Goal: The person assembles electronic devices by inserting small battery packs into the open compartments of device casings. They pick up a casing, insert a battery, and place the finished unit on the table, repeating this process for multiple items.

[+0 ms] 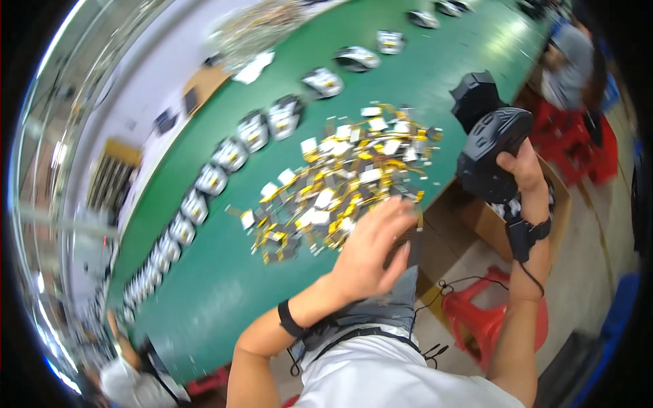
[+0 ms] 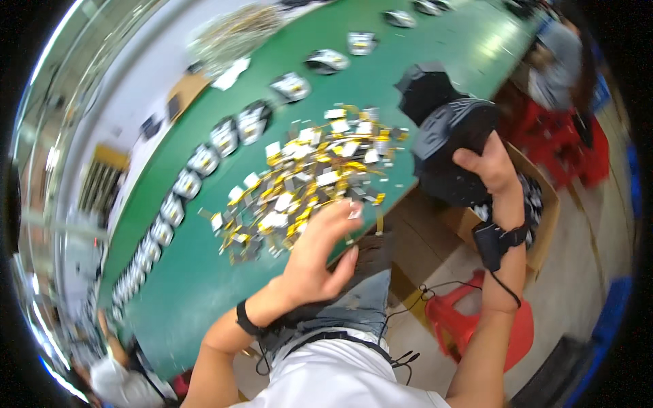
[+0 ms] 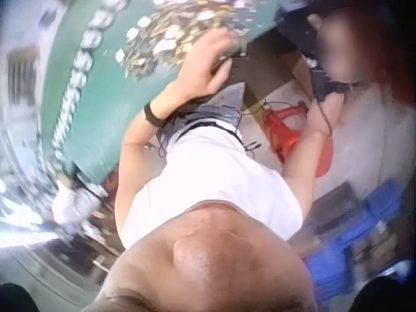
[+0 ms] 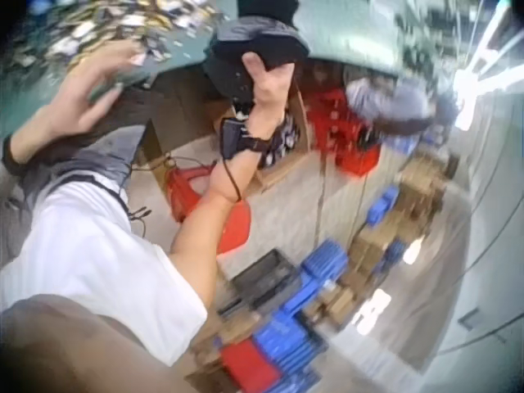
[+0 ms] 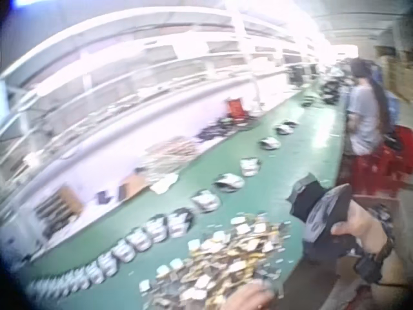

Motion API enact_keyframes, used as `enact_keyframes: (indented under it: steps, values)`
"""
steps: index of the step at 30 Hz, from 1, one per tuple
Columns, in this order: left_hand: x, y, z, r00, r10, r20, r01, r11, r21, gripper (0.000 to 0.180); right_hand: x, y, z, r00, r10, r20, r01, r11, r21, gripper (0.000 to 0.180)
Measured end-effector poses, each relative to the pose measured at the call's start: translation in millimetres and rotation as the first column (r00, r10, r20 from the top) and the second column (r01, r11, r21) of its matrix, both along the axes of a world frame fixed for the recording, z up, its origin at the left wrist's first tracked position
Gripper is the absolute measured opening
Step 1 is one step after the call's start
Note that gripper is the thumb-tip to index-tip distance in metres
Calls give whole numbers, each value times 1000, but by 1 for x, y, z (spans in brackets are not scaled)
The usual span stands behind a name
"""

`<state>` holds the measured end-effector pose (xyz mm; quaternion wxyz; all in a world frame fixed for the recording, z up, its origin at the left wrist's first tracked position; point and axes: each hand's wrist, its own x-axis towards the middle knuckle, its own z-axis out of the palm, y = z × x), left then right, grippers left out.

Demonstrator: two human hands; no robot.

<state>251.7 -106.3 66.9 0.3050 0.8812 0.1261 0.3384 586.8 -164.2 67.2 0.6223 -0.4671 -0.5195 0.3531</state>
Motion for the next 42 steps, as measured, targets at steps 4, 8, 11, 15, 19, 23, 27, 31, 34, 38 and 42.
enact_keyframes:
  steps: [4,8,11,15,19,23,27,31,34,38,42]
  values:
    - [-87,13,26,917,349,192,-156,758,-633,84,-155,82,49,886,460,-63,-462,886,-30,54]
    - [-192,10,35,751,552,362,-163,687,-709,102,-310,112,70,804,593,51,-592,805,-41,65]
    - [-259,-6,25,628,665,405,-187,633,-751,114,-406,107,65,701,472,534,-540,841,-33,79]
    - [-339,-28,-18,390,836,386,-431,536,-726,116,-508,82,35,552,210,807,-483,869,104,84]
    - [-378,-46,-38,324,867,380,-501,498,-708,113,-545,70,-1,433,-29,901,-524,805,278,76]
    - [-389,-69,-34,217,968,127,-896,249,-367,103,-552,62,-13,359,-87,929,-616,726,306,76]
    - [-375,-89,-34,320,946,51,-942,313,118,88,-537,55,0,292,65,954,-724,667,176,78]
    - [-359,-103,-40,270,951,-153,-905,304,297,86,-517,44,14,332,269,904,-717,695,56,81]
    - [-361,-99,-35,218,959,-181,-918,265,295,79,-501,44,4,434,420,797,-628,776,-67,84]
    - [-377,-94,-31,98,983,-154,-945,140,297,77,-503,49,-7,537,323,780,-553,833,35,86]
    - [-397,-88,-36,-41,985,-165,-949,13,314,76,-498,50,-15,391,281,877,-598,801,10,82]
